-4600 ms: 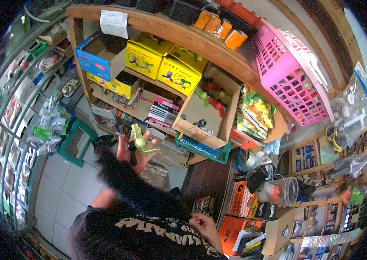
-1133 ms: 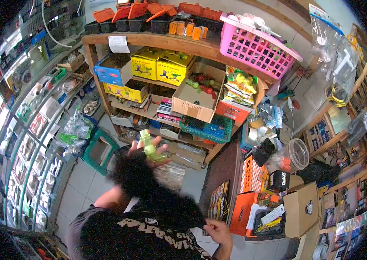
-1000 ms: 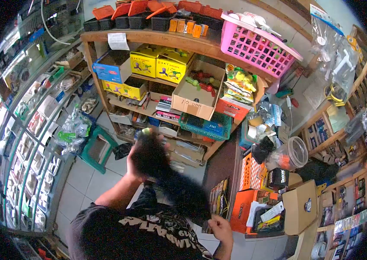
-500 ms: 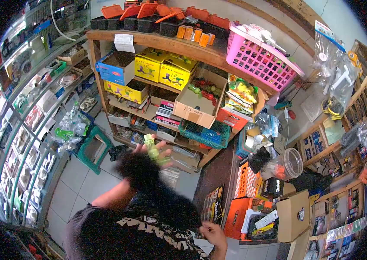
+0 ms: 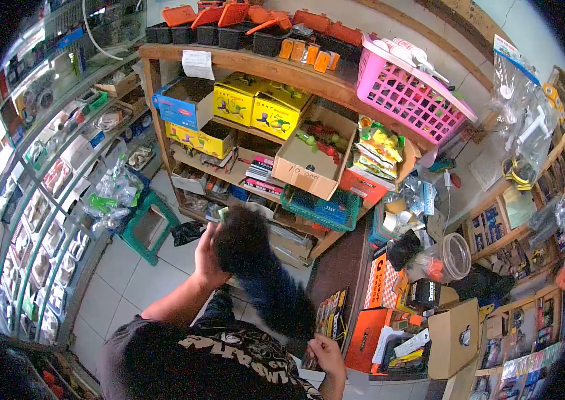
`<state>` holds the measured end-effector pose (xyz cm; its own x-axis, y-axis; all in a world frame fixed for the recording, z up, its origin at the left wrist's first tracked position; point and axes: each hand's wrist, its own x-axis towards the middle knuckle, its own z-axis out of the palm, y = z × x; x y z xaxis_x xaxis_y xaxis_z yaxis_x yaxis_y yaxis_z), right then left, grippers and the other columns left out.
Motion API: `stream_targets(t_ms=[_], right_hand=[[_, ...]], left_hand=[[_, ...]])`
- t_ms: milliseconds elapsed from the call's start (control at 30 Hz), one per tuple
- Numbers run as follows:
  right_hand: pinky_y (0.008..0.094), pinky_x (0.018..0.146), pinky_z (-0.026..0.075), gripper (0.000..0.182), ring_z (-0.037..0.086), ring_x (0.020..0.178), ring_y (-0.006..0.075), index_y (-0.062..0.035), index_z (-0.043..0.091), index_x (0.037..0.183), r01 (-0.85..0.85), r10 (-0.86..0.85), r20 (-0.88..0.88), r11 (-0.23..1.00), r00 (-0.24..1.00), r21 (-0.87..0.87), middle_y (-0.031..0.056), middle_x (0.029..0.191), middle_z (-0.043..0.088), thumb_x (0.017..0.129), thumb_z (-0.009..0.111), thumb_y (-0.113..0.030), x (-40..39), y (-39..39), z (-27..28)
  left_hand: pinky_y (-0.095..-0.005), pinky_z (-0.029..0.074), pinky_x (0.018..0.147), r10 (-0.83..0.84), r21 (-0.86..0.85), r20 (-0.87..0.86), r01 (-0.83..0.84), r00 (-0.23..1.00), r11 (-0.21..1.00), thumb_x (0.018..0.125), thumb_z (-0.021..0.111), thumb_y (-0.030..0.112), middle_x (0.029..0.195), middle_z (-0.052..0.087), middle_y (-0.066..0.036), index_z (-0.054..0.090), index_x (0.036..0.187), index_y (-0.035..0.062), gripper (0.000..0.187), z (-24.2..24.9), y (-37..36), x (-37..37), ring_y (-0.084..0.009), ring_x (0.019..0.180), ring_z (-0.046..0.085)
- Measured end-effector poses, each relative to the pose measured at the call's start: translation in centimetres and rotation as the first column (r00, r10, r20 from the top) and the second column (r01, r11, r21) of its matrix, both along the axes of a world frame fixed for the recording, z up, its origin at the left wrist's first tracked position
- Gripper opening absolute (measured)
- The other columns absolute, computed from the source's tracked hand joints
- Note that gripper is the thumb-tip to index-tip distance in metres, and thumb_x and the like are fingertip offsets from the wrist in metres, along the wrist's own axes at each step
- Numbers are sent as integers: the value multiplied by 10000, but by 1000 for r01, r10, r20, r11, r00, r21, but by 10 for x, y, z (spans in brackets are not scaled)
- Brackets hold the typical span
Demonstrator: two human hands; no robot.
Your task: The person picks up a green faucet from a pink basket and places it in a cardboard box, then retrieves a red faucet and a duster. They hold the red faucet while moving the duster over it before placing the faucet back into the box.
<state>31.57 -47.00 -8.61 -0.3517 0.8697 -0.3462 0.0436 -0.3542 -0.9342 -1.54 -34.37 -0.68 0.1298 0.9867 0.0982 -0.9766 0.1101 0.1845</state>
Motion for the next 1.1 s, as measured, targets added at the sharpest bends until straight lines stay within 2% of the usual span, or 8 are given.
stream_targets(t_ms=[267,333,400,600,633,767,1000,1100], right_hand=[[226,443,332,232,421,512,67,-24,501,760,31,-30,45,999,999,-31,8,584,480,922,504,-191,-7,-3,9],[223,433,339,197,422,491,71,-17,511,803,69,-71,-12,989,997,-130,14,593,485,927,487,-168,-8,-1,15],[226,408,339,228,425,460,71,-22,510,776,-11,5,-36,986,999,-164,12,582,488,930,482,-187,-9,0,18],[221,381,320,264,417,432,73,-43,494,732,51,-51,-57,999,997,-11,6,556,476,934,474,-212,-20,-4,11],[220,387,325,261,414,434,74,-41,495,734,2,-3,-7,995,1000,-98,4,555,471,934,474,-208,-20,-4,20],[210,391,314,264,410,444,65,-40,515,745,-50,49,-12,988,999,-143,3,562,478,930,486,-227,-18,-9,15],[222,395,317,195,412,453,63,-15,521,779,-16,9,-65,994,998,-109,13,580,500,906,525,-164,-14,-4,7],[221,393,313,216,411,453,65,-17,531,768,-35,35,7,998,999,-61,14,583,503,913,513,-177,-13,-8,14]], left_hand=[[-513,368,942,-11,-19,-86,9,996,1000,899,316,535,1279,457,-118,280,1376,182,594,-2,6,5,-297,1154,463],[-482,356,959,-277,370,224,182,934,911,907,307,522,1269,471,-115,288,1373,160,591,1,12,-1,-284,1173,448],[-493,325,989,5,-4,-168,-6,986,1000,911,276,532,1349,387,-98,297,1370,194,570,-2,7,8,-254,1191,436],[-544,380,931,-55,51,-5,55,998,997,870,316,609,1306,419,-112,236,1387,207,660,-17,9,2,-321,1149,452],[-564,358,940,-243,257,313,165,918,952,869,306,614,1314,411,-120,225,1394,201,673,-27,13,0,-341,1149,447],[-571,327,962,-9,40,-82,12,997,999,870,307,610,1354,372,-132,220,1399,201,674,-11,5,2,-353,1165,430],[-450,311,1023,-52,-10,-50,52,997,999,880,346,557,1333,425,-111,311,1369,127,652,-1,-1,5,-306,1210,416],[-587,290,983,-48,99,-43,52,998,994,888,358,528,1333,418,-121,248,1389,162,630,-15,3,4,-360,1198,409]])
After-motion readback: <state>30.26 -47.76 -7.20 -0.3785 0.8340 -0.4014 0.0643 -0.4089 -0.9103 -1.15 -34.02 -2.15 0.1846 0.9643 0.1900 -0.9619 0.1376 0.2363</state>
